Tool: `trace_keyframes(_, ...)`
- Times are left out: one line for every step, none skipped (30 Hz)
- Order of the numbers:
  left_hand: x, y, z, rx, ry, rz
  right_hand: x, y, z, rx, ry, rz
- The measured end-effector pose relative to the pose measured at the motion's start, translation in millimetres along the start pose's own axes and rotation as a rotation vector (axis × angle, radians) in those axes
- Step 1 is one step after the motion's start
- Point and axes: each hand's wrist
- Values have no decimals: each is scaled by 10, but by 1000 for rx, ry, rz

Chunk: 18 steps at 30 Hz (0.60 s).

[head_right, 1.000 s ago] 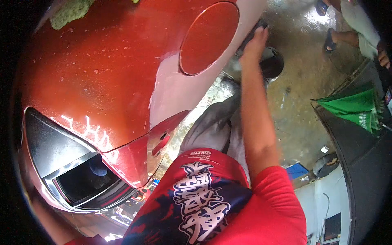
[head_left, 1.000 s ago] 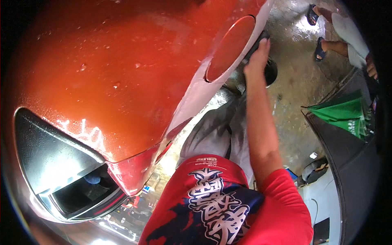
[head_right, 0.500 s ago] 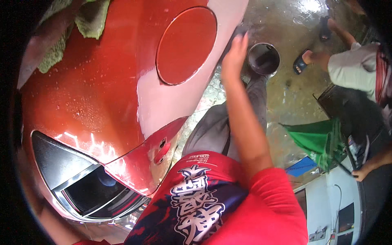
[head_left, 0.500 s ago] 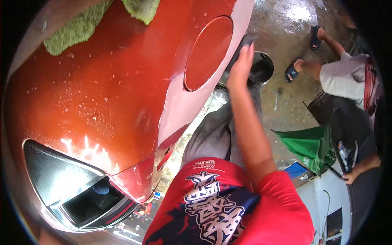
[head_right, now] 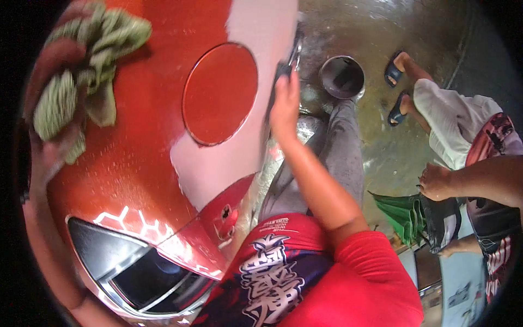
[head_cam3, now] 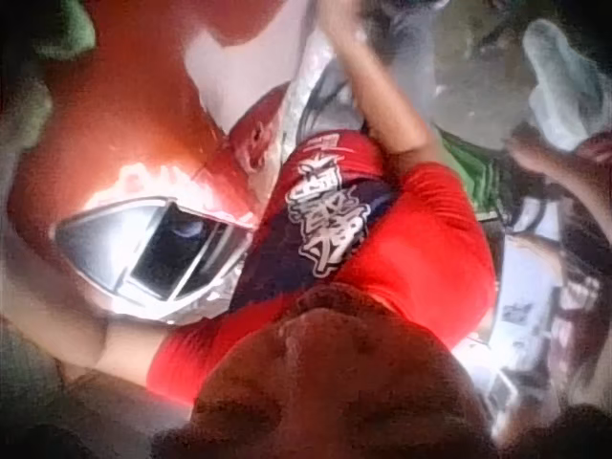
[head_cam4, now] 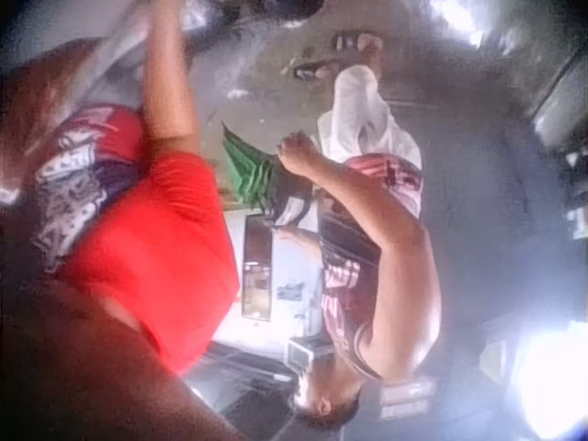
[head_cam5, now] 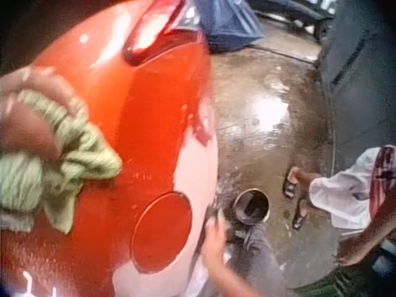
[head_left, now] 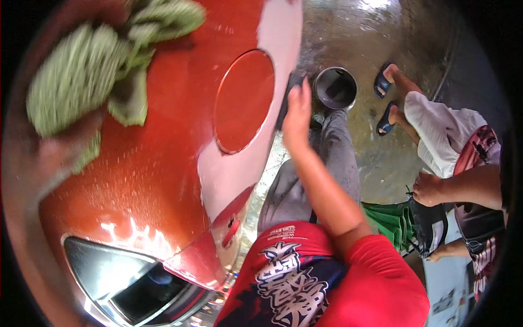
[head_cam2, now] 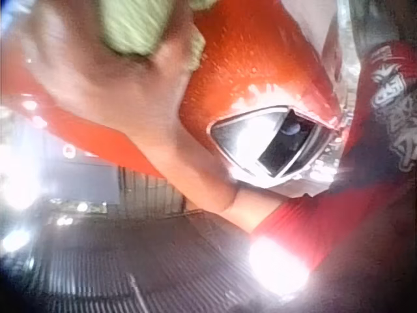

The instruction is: The person sands a car panel using a sanding block and wipes it with a cloth, closes an umbrella on the ground, and resumes sanding and wiping the car panel.

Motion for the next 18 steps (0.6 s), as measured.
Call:
trace_keyframes(24,-22,34,6,-42,-48,-7,-50,15,12,12,-3)
trace_keyframes(13,246,-172,113,379,358,-15,-21,-44,10,10,-16)
trace_keyframes(-105,368,-162,124,445,372,-25,45,-104,8,7,-26)
trace_keyframes(-305,461,-184,146,521,376,-15,94,-112,14,16,-24)
trace_keyframes(-290,503,-298,194,535,438,95,358,-6,-26,7,45)
trace_keyframes(-344,590,-280,189,541,480,74,740,-52,-34,47,91)
trace_keyframes(-404,706,-316,176,502,439,173,1097,-70,6,30,148)
trace_keyframes(-449,799,-326,167,462,409,209,1305,-130,35,18,208)
trace_keyframes(-456,879,-334,154,402,415,154,1280,-176,37,22,124)
trace_keyframes(-493,929,-366,157,403,442,77,1199,-188,46,25,39)
trace_keyframes(-494,892,-400,161,424,392,158,868,-127,63,-62,-33)
trace_keyframes(-495,853,-425,152,442,349,298,505,-74,60,-30,-29)
trace_keyframes(-449,642,-202,167,445,411,27,-11,-113,34,-65,-10)
trace_keyframes(-432,602,-184,137,421,383,9,-143,-128,45,-147,-38)
trace_keyframes(-417,562,-176,111,397,353,-39,-76,-105,32,-92,-35)
trace_keyframes(-424,527,-193,110,401,371,-71,57,-58,20,-34,-36)
trace_keyframes(-435,487,-217,105,408,353,-56,291,0,-21,-7,1)
trace_keyframes(-453,471,-230,101,414,338,-42,630,29,-64,19,37)
Point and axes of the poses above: each hand's wrist, its own y-axis towards the middle knuckle, its own z-axis out of the palm, x = y × z, and after that the axes turned 2 degrees about -z, right-handed
